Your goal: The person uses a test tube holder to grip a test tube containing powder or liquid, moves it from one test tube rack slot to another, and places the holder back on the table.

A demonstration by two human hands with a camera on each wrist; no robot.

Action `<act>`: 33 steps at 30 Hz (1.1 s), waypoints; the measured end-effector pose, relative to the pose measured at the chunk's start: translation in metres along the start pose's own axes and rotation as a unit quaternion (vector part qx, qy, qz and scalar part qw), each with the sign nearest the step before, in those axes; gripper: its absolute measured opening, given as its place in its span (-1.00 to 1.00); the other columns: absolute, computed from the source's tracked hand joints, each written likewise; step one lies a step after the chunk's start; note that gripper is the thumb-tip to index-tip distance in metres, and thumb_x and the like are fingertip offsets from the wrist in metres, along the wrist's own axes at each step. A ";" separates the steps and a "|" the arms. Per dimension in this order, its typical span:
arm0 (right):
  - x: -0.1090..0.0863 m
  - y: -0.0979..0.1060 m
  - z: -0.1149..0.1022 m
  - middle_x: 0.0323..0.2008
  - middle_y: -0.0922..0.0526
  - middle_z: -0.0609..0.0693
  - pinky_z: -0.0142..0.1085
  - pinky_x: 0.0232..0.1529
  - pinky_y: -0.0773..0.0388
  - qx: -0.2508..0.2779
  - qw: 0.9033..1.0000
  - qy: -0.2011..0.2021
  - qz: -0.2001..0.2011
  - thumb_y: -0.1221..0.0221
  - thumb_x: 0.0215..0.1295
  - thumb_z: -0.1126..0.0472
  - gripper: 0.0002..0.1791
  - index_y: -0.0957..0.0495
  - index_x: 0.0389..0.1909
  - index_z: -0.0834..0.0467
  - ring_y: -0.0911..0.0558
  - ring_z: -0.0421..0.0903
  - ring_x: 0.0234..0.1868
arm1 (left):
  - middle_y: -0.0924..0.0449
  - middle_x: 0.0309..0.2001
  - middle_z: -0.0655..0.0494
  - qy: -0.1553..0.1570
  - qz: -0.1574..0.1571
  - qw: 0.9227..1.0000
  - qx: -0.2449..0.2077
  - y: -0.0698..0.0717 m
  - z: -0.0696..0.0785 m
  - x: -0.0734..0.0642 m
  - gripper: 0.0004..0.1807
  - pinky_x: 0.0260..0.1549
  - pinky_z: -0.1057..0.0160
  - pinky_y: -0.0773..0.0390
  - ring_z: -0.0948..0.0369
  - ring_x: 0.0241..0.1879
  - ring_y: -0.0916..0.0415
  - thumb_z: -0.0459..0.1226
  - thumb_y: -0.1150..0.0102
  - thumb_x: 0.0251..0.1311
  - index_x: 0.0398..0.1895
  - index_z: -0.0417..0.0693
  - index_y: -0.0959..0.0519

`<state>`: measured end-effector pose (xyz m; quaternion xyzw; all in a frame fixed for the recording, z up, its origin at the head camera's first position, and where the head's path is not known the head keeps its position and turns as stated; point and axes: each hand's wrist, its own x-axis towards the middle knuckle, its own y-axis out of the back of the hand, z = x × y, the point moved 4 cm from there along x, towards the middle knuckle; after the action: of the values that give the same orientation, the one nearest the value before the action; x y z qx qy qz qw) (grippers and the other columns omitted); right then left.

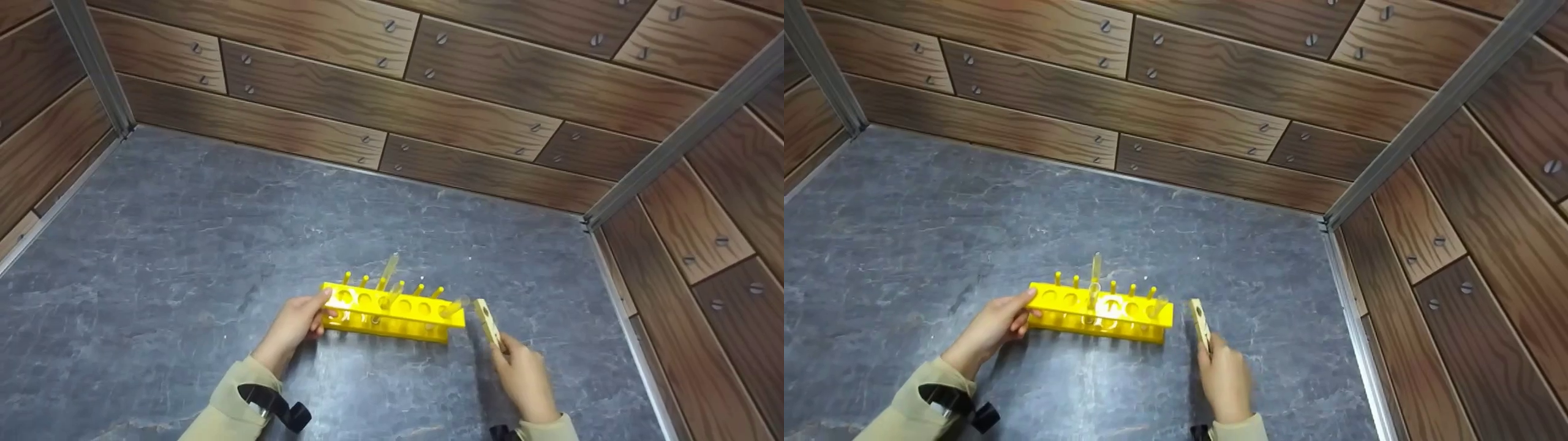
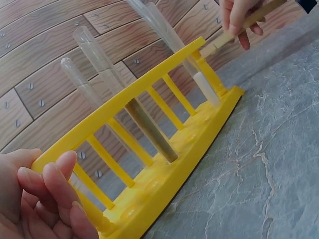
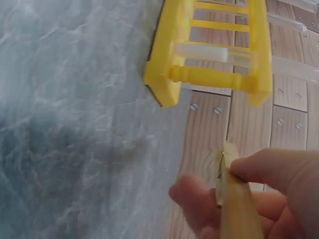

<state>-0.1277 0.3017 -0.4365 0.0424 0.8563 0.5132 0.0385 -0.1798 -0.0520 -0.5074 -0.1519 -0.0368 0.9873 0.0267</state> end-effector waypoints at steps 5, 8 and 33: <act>0.009 -0.004 0.001 -0.46 -0.62 0.09 -0.25 -0.66 -0.38 -0.066 0.997 -0.021 -0.018 -0.07 0.35 0.18 -0.59 -0.45 0.06 0.41 -0.45 -0.14 -0.66 | -0.25 -0.82 0.21 -0.007 -0.008 1.000 -0.004 -0.003 0.029 -0.013 -0.52 -0.65 0.38 -0.33 0.32 -0.74 -0.31 -0.01 -0.03 0.29 -0.51 -0.28 -0.56; 0.010 -0.004 0.001 -0.39 -0.64 0.12 -0.23 -0.65 -0.40 -0.098 0.994 -0.025 -0.030 -0.07 0.35 0.12 -0.57 -0.45 0.05 0.39 -0.47 -0.13 -0.63 | -0.24 -0.82 0.20 -0.014 -0.004 1.000 0.002 -0.002 0.030 -0.011 -0.51 -0.65 0.38 -0.33 0.31 -0.75 -0.31 -0.01 -0.03 0.29 -0.52 -0.30 -0.55; 0.005 -0.024 0.005 -0.69 -0.39 -0.04 -0.31 -0.70 -0.30 -0.133 0.985 -0.071 -0.080 -0.13 0.28 0.03 -0.69 -0.44 -0.53 0.16 -0.38 -0.14 -0.70 | -0.20 -0.83 0.21 -0.008 -0.012 1.000 0.007 -0.003 0.024 -0.018 -0.53 -0.67 0.37 -0.30 0.32 -0.76 -0.28 -0.04 -0.01 0.30 -0.47 -0.31 -0.57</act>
<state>-0.1334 0.2955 -0.4604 0.0048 0.7761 0.6136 0.1451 -0.1701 -0.0521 -0.4791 -0.1430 -0.0318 0.9884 0.0392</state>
